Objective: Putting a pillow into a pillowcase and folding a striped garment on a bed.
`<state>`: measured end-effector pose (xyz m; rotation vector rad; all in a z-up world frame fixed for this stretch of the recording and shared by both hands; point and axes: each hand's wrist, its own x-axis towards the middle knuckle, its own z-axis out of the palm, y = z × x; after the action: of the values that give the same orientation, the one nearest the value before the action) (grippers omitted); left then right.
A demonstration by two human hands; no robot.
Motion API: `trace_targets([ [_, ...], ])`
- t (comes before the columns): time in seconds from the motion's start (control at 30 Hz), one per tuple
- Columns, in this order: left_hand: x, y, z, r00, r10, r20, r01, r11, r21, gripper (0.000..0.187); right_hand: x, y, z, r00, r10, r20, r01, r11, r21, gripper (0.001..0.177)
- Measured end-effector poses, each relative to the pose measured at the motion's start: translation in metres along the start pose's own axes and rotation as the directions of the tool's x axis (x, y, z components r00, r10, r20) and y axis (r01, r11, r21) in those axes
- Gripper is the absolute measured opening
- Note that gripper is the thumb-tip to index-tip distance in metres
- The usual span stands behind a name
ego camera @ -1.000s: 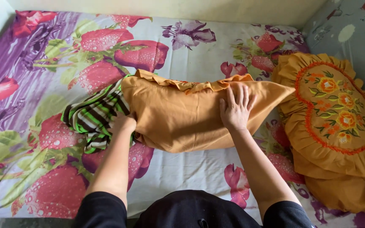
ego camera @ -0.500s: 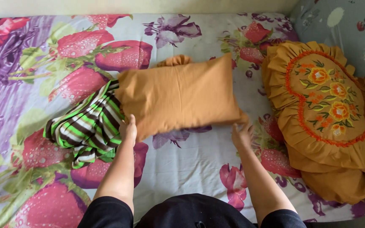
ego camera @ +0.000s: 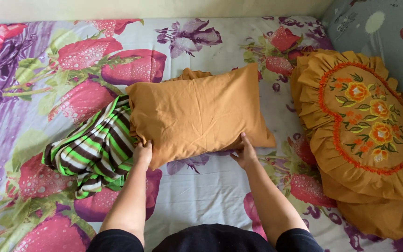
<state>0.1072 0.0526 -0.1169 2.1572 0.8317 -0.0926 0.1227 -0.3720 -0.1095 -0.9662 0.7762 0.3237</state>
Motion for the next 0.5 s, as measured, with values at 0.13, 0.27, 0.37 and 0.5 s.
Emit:
trace_targets([
  [0.13,0.014,-0.006,-0.001,0.974,0.018,0.226,0.014,0.990,-0.141,0.042,-0.012,-0.028,0.021,0.994,0.016,-0.106,-0.008,0.997,0.079,0.063],
  [0.27,-0.017,0.000,0.008,0.663,0.175,0.728,-0.054,0.981,-0.186,0.023,0.016,-0.061,-0.009,0.947,-0.130,-0.294,0.166,0.981,0.101,0.055],
  [0.37,-0.091,0.035,0.024,0.360,0.125,0.925,-0.009,0.991,-0.130,0.021,0.022,-0.094,-0.037,0.909,-0.203,-0.365,0.250,0.965,0.085,0.046],
  [0.5,-0.156,0.076,0.071,0.108,0.027,0.994,-0.099,0.995,-0.016,0.027,0.051,-0.101,-0.077,0.865,-0.459,-0.203,0.454,0.888,-0.077,0.031],
])
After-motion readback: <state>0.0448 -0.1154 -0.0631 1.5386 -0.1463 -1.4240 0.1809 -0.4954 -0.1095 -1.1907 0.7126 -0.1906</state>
